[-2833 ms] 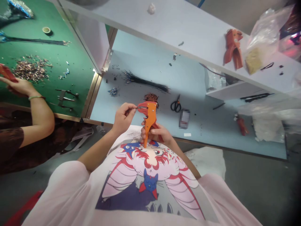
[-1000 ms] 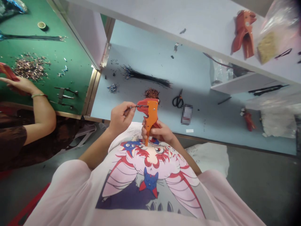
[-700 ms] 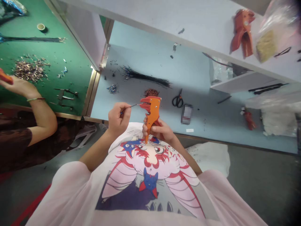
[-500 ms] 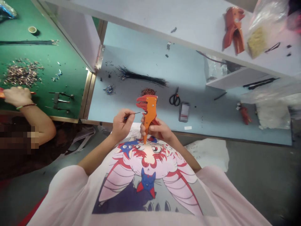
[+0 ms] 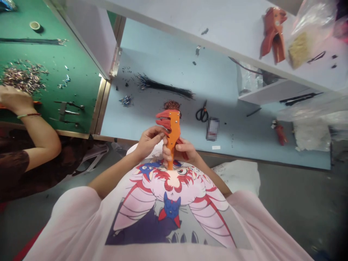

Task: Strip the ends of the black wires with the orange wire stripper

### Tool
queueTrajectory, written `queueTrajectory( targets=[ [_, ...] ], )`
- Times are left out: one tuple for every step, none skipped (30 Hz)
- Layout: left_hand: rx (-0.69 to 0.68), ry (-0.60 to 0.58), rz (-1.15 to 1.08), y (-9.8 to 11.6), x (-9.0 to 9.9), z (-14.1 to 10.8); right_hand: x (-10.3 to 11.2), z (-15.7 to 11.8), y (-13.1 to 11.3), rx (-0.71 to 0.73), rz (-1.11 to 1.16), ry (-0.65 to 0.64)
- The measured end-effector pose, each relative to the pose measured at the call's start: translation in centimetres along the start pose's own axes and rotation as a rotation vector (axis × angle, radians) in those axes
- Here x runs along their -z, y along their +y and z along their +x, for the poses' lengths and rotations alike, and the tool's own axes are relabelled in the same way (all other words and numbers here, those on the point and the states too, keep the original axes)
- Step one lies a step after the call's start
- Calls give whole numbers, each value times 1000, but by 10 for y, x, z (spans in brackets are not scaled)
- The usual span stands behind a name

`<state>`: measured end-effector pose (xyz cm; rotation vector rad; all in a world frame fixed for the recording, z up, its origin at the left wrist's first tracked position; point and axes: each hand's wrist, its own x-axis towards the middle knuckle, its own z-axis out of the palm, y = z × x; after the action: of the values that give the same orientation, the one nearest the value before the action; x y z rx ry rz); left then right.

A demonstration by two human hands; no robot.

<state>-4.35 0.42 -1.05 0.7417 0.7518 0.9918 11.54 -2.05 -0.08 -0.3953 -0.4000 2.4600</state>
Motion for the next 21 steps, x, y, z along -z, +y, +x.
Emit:
queueTrajectory(
  targets=[
    [-1, -1, 3, 0, 0, 0, 0, 0, 0, -4, 2, -3],
    [0, 0, 10, 0, 0, 1, 0, 1, 0, -7, 6, -3],
    [2, 3, 18, 0, -1, 2, 0, 1, 0, -9, 10, -2],
    [3, 8, 25, -1, -1, 2, 0, 2, 1, -8, 13, -1],
    [3, 16, 31, -1, -1, 3, 1, 2, 1, -7, 16, -3],
    [2, 27, 39, -1, -1, 3, 1, 3, 1, -5, 16, -6],
    [1, 38, 47, -1, 0, 4, 1, 3, 1, -2, 15, -7],
    [-2, 50, 58, -1, 0, 5, 1, 4, 1, 0, 14, -7],
    [-5, 60, 71, -1, 1, 5, 2, 4, 1, 2, 14, -7],
    [-7, 66, 84, -2, 2, 6, 2, 4, 1, 2, 16, -6],
    [-11, 68, 96, -2, 3, 6, 2, 5, 1, 1, 19, -4],
    [-16, 67, 106, -3, 3, 7, 1, 5, 1, -1, 23, -2],
    [-18, 65, 116, -3, 4, 7, 1, 5, 1, -3, 26, 1],
    [-18, 64, 125, -3, 5, 8, 1, 5, 0, -2, 29, 6],
    [-16, 65, 133, -3, 5, 8, 1, 6, 0, 0, 31, 11],
    [-14, 68, 141, -3, 6, 9, 1, 6, -1, 1, 33, 17],
    [-9, 69, 150, -3, 6, 9, 1, 6, -1, 0, 34, 21],
    [-6, 70, 157, -3, 6, 9, 2, 6, -2, -5, 35, 22],
    [-5, 70, 163, -3, 7, 10, 2, 6, -2, -11, 36, 24],
    [-8, 67, 169, -3, 7, 10, 3, 6, -3, -17, 37, 26],
    [-11, 64, 175, -3, 7, 11, 3, 6, -3, -22, 38, 31]
  ],
)
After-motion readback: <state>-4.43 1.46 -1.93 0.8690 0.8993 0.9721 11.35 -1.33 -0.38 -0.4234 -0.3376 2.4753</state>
